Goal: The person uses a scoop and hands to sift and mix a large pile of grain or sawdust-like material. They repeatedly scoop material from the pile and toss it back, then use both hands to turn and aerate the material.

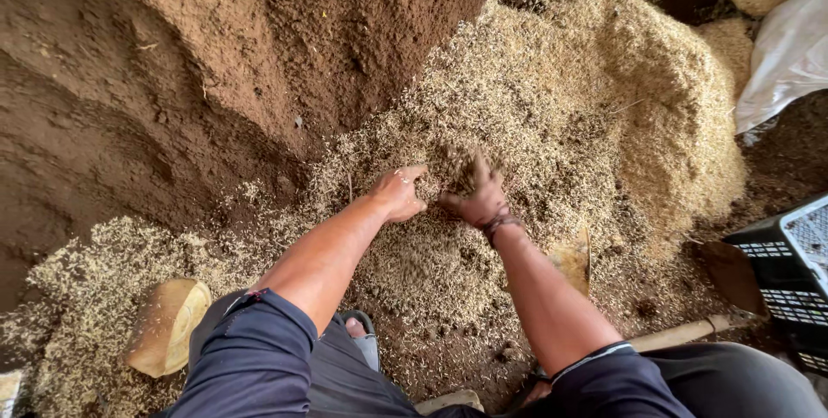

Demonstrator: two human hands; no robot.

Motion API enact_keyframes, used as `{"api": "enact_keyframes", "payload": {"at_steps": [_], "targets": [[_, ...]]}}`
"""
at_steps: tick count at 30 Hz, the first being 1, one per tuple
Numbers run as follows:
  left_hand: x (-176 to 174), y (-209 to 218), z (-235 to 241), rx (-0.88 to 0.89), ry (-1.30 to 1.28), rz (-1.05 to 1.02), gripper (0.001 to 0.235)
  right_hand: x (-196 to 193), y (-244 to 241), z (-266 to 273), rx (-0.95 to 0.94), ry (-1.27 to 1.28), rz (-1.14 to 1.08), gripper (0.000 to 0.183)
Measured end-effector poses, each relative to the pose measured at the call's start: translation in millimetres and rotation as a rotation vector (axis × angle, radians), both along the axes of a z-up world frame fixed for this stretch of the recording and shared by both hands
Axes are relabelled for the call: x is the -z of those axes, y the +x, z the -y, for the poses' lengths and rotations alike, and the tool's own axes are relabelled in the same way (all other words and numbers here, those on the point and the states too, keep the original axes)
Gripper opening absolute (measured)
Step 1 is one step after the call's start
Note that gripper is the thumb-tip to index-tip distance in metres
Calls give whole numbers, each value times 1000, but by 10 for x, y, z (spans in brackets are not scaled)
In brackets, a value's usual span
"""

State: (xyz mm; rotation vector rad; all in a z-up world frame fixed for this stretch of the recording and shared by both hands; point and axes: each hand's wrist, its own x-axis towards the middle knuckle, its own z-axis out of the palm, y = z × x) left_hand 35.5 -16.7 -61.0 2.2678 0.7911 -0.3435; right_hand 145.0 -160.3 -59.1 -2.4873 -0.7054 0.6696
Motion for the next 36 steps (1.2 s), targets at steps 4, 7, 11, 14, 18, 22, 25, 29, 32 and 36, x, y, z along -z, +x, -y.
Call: {"api": "enact_keyframes", "payload": {"at_steps": [4,7,11,14,18,22,25,29,32,36], "targets": [[177,21,-120,-139,-180,19,69,64,-247,-30,103,-81,-96,90],[120,35,-108,-285,-343,10,84,250,-119,-51,182,172,-87,65],[-258,79,80,-114,55,-141,105,444,346,-11,296,370,-79,45],[-430,121,321,-317,-64,-141,130,586,586,85,333,252,-46,47],[-270,69,589,-473,-32,-106,119,913,521,224,371,268,-122,51],[-79,197,507,-715,-347,109,99,1033,445,350,262,534,255,45],[-101,285,423,-787,-467,205,90,819,460,382,480,452,103,38],[-306,261,379,-672,-301,213,95,334,447,324,423,253,70,32],[-411,101,423,-693,-363,298,99,145,345,64,194,286,167,43],[-372,-63,453,-665,-403,342,83,257,205,-341,-165,292,496,53]]}}
